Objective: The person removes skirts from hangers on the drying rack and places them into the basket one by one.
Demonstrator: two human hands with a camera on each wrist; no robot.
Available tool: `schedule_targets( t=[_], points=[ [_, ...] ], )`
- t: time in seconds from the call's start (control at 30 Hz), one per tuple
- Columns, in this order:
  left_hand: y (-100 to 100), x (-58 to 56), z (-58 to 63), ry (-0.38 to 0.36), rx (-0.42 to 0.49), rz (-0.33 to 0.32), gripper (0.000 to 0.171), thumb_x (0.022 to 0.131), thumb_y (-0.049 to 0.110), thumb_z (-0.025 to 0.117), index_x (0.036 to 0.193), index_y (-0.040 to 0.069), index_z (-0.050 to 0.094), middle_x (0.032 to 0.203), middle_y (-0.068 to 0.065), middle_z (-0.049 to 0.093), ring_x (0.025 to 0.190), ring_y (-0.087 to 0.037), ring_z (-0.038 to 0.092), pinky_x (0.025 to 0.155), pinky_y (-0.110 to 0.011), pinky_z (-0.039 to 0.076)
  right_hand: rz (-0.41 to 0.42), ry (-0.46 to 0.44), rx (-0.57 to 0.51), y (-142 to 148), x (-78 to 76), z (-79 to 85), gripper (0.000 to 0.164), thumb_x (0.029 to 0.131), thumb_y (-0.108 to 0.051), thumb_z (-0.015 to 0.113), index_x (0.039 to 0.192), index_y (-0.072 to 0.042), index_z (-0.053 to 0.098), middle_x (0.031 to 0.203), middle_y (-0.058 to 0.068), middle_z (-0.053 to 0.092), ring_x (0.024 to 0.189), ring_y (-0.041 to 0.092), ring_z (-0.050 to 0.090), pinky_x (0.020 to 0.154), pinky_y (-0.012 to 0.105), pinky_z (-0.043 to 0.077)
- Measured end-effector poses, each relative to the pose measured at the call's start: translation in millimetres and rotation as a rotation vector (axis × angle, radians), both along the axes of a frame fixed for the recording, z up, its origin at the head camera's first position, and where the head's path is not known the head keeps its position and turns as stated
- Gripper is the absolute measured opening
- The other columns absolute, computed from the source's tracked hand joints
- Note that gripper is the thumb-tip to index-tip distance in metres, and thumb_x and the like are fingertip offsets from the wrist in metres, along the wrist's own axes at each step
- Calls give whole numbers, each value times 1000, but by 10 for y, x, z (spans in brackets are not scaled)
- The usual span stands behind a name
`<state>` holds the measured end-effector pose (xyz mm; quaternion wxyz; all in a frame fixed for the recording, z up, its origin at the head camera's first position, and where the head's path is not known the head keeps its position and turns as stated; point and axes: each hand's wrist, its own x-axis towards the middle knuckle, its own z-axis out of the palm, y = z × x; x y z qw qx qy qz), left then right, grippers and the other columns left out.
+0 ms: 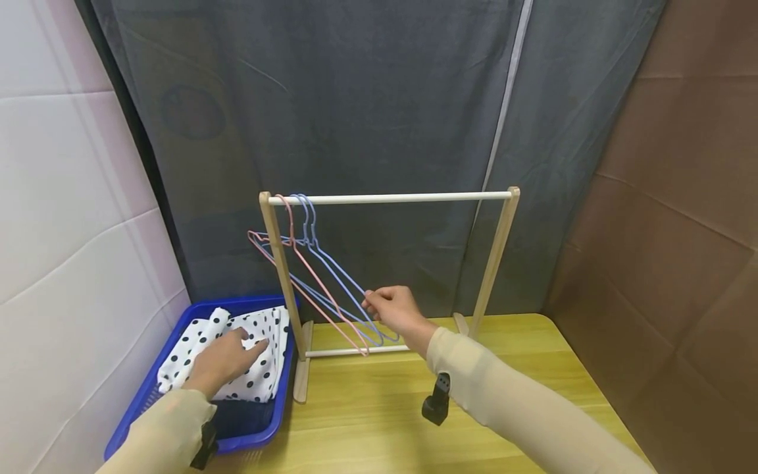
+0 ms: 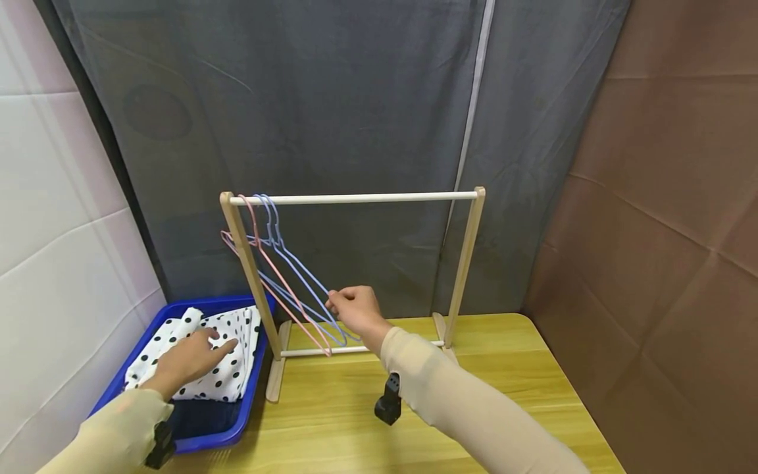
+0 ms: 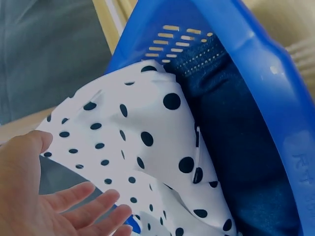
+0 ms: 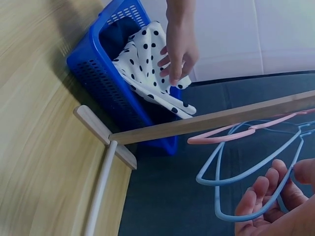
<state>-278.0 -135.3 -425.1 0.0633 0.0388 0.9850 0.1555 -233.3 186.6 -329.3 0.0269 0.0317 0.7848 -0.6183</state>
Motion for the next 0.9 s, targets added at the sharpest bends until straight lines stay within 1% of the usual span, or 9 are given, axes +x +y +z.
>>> schedule_targets(
  t=[0.17,0.27,0.43,0.53,0.6,0.77,0.83,0.9],
  points=[
    [57,12,9,13,4,-7,76,92,61,45,127,-6,52,118,-30,63,93,-41,65,66,-48,55,4,7,5,17,6,-6,30,97,-22,55,100,4,69,78,-1,61,71,11,54,63,18,48],
    [79,25,20,25,19,-8,74,92,60,45,126,-5,54,114,-28,66,88,-36,66,61,-43,53,5,17,13,32,-2,-18,29,98,-21,55,99,4,69,77,0,61,68,9,54,64,19,49],
    [110,46,36,45,36,-6,73,92,61,45,126,-4,55,113,-25,67,81,-28,66,53,-35,47,-11,21,14,67,-9,-38,27,97,-20,56,97,2,70,78,3,62,71,11,56,68,23,52],
    [126,56,40,57,46,-5,72,92,60,45,125,-3,55,114,-25,67,80,-27,67,50,-32,46,-16,5,14,96,-11,-56,27,98,-21,56,98,2,69,85,5,65,74,12,58,69,22,52],
    [138,63,40,70,54,-6,72,92,61,45,125,-2,56,113,-23,68,81,-27,67,50,-32,46,-20,-2,20,119,-15,-77,27,98,-22,55,98,1,69,90,10,67,74,12,58,69,21,52],
    [182,91,50,103,78,-14,70,92,60,47,124,-1,58,110,-21,70,80,-26,68,50,-30,45,-32,-6,18,183,-11,-118,26,98,-22,55,98,0,69,91,10,67,74,11,57,68,21,52],
    [201,105,66,110,84,-17,68,92,59,48,123,0,58,108,-21,70,78,-25,67,50,-30,45,-39,-6,17,204,-4,-128,26,98,-21,55,97,0,69,87,6,65,74,12,57,67,21,51],
    [215,121,85,113,90,-19,69,92,61,47,122,0,59,106,-20,70,78,-25,67,51,-32,45,-44,-9,22,222,2,-139,25,98,-21,55,97,-1,69,85,4,64,74,12,57,68,21,51]
  ],
)
